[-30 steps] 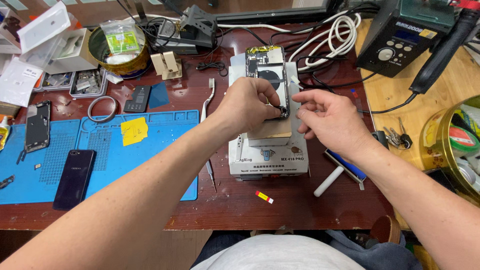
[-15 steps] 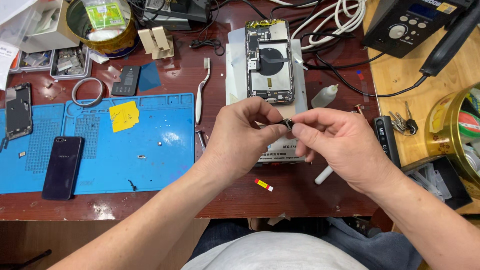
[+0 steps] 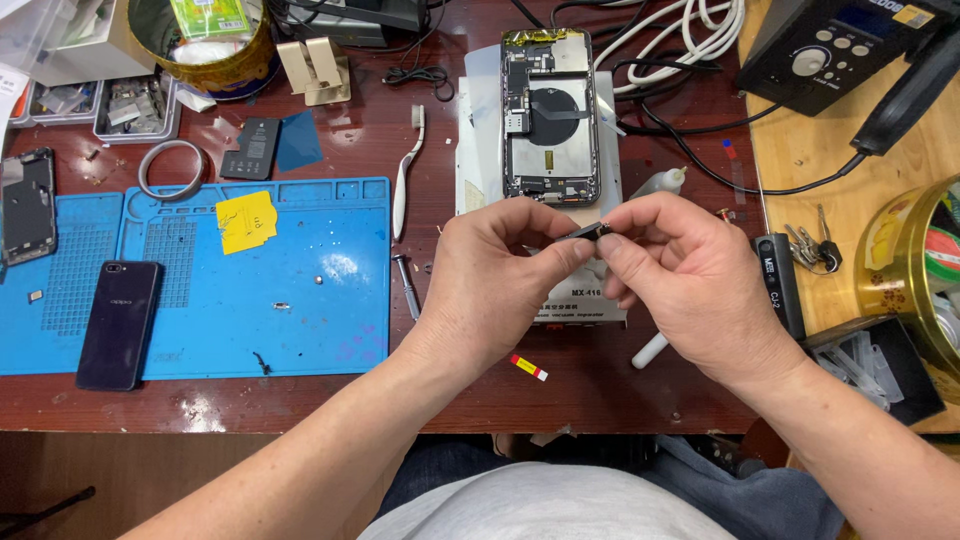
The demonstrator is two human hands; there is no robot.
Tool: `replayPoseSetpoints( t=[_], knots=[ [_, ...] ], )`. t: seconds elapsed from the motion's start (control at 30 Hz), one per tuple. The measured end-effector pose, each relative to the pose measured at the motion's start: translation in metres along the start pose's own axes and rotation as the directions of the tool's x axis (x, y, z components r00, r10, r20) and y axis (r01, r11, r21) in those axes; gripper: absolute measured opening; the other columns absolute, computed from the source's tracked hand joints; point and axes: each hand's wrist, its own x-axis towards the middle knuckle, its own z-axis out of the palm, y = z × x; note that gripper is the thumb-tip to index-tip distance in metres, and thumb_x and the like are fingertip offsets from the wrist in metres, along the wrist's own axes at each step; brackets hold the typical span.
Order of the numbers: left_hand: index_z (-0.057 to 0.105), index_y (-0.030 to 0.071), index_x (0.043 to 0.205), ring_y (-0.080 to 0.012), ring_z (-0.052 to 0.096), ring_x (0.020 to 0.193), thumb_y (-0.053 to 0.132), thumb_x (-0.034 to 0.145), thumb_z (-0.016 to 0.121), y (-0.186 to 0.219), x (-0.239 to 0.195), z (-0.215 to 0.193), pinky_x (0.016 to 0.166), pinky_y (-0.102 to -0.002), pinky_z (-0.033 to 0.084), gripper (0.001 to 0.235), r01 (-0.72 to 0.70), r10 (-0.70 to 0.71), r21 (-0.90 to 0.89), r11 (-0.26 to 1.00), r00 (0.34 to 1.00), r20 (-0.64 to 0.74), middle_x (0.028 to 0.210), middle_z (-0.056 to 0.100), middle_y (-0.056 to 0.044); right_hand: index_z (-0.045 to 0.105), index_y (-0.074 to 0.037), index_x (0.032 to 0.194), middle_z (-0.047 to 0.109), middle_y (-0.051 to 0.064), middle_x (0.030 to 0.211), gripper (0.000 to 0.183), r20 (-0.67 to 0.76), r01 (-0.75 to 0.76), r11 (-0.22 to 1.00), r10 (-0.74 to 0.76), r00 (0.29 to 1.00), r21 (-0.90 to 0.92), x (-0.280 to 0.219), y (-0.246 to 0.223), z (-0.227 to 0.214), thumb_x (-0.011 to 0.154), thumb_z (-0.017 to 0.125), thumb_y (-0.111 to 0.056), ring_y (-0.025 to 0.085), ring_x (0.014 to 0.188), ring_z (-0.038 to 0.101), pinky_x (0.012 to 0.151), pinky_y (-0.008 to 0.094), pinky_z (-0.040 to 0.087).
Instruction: The person repeatedly inserts and removes a small black rectangular component into a slot on a disassembled mobile phone motherboard. The hands manipulate the component and the board throughout the clip without using any tools.
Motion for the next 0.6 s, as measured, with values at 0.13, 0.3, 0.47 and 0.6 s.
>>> replayPoseSetpoints(
  t=[0.13, 0.3, 0.47, 0.6],
  knots=[
    [0.075, 0.002, 0.094, -0.0054, 0.067, 0.073, 0.017, 0.086, 0.077, 0.002, -0.001, 0.001, 0.064, -0.023, 0.057, 0.016, 0.005, -0.005, 0.003, 1.000, 1.000, 0.017, 0.081, 0.075, -0.002, 0.064, -0.001, 0.112, 0.071, 0.005, 0.091, 0.016, 0.002, -0.009, 1.000, 0.009, 1.000, -0.017, 0.000, 0.000, -0.001, 0.099, 0.063, -0.009, 0.008, 0.073, 0.068, 0.061, 0.023, 0.057],
    [0.074, 0.002, 0.093, -0.0052, 0.067, 0.073, 0.016, 0.087, 0.077, 0.001, -0.001, 0.004, 0.064, -0.023, 0.057, 0.015, -0.038, 0.038, 0.023, 0.999, 0.999, 0.005, 0.080, 0.075, -0.002, 0.062, -0.001, 0.111, 0.071, 0.004, 0.090, 0.014, 0.018, -0.009, 1.000, 0.010, 1.000, -0.022, -0.001, 0.002, -0.001, 0.100, 0.060, -0.009, 0.008, 0.073, 0.068, 0.060, 0.023, 0.057],
    [0.074, 0.003, 0.095, -0.0063, 0.065, 0.069, 0.016, 0.086, 0.077, 0.002, -0.002, 0.005, 0.061, -0.024, 0.056, 0.016, 0.013, -0.012, 0.023, 1.000, 1.000, -0.027, 0.081, 0.075, -0.003, 0.062, -0.001, 0.113, 0.070, 0.006, 0.089, 0.016, 0.017, -0.027, 0.999, 0.027, 0.999, -0.025, 0.002, 0.003, -0.002, 0.099, 0.062, -0.010, 0.009, 0.072, 0.067, 0.060, 0.023, 0.057],
    [0.075, 0.004, 0.094, -0.0048, 0.067, 0.072, 0.018, 0.088, 0.076, 0.001, -0.002, -0.001, 0.065, -0.023, 0.058, 0.015, 0.050, -0.049, 0.059, 0.997, 0.999, -0.011, 0.080, 0.075, -0.002, 0.061, -0.001, 0.116, 0.070, 0.004, 0.092, 0.021, -0.012, 0.021, 0.988, -0.023, 1.000, -0.154, 0.014, -0.005, -0.013, 0.099, 0.064, -0.012, 0.008, 0.074, 0.068, 0.061, 0.023, 0.057]
  ],
)
